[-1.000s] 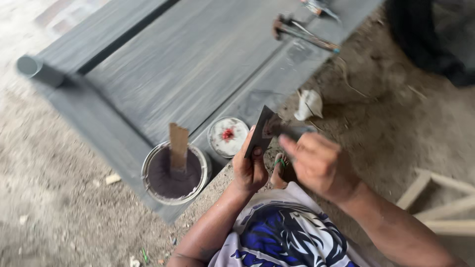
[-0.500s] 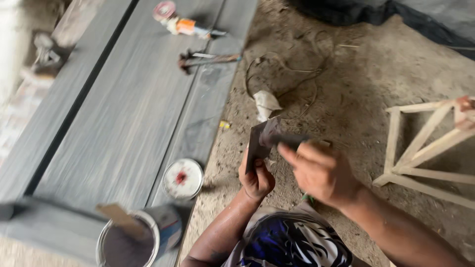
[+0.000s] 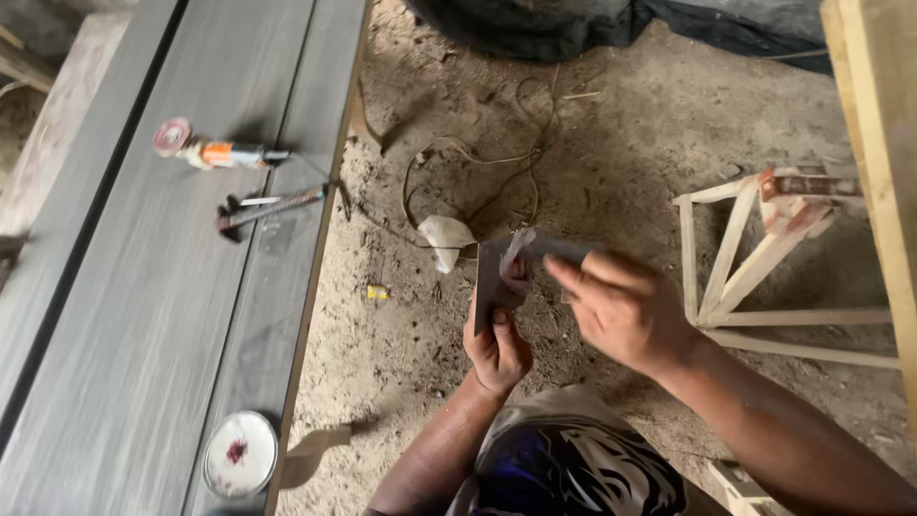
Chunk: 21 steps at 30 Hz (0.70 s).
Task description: The person applies wood filler to the joins and cracks of a wooden panel using putty knives. They mix the filler on a metal scraper with a wooden stick before spreading and smoothing it over the wood surface.
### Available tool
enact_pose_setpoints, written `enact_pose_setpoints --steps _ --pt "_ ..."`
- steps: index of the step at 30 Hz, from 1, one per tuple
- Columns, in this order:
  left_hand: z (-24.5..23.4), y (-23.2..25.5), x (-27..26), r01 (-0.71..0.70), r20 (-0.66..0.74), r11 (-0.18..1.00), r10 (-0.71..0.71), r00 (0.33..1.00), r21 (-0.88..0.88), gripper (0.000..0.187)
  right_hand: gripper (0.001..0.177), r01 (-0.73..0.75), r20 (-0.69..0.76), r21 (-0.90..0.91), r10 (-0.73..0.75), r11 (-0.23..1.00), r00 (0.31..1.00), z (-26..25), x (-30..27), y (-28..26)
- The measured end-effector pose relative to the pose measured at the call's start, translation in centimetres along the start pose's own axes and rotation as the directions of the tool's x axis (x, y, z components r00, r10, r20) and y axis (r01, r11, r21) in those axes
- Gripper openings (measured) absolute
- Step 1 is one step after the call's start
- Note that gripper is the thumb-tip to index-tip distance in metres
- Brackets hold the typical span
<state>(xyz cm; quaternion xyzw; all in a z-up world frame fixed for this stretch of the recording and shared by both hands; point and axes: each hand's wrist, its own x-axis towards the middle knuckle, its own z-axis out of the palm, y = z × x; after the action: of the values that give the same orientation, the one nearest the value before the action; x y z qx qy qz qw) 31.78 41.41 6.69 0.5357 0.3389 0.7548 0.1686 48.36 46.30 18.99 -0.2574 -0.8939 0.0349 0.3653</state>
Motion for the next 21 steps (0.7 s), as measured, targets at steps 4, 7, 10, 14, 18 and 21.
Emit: enact_pose_setpoints --steps 4,7,10,14,18,21 --pt "2.9 -2.1 0.7 0.090 -0.011 0.996 -0.090 0.996 0.020 0.043 0.034 -0.058 0.134 0.053 0.050 0.997 0.990 -0.8 -1.5 2.5" --pt "5.0 -4.4 1.2 0.201 0.066 0.979 -0.199 0.978 -0.036 0.041 0.035 -0.107 0.057 -0.091 0.112 0.990 0.992 -1.7 -1.6 6.1" --pt "6.8 -7.1 1.3 0.661 0.031 0.746 -0.665 0.746 0.083 0.038 0.036 -0.125 0.037 -0.097 0.129 0.987 0.991 -1.5 -2.5 7.4" --pt "9.7 -11.5 2.8 0.355 0.058 0.930 -0.351 0.935 -0.091 0.032 0.034 -0.180 0.196 -0.251 0.232 0.951 0.953 -0.6 -2.3 10.4" --pt "10.8 -15.7 5.7 0.513 0.185 0.853 -0.490 0.852 -0.101 0.043 0.037 -0.340 0.031 -0.351 0.374 0.872 0.927 0.9 0.8 14.7" --pt "12.8 -19.3 8.6 0.530 0.231 0.827 -0.488 0.842 -0.188 0.035 0.041 -0.344 -0.003 -0.396 0.374 0.852 0.928 1.1 2.9 16.7"
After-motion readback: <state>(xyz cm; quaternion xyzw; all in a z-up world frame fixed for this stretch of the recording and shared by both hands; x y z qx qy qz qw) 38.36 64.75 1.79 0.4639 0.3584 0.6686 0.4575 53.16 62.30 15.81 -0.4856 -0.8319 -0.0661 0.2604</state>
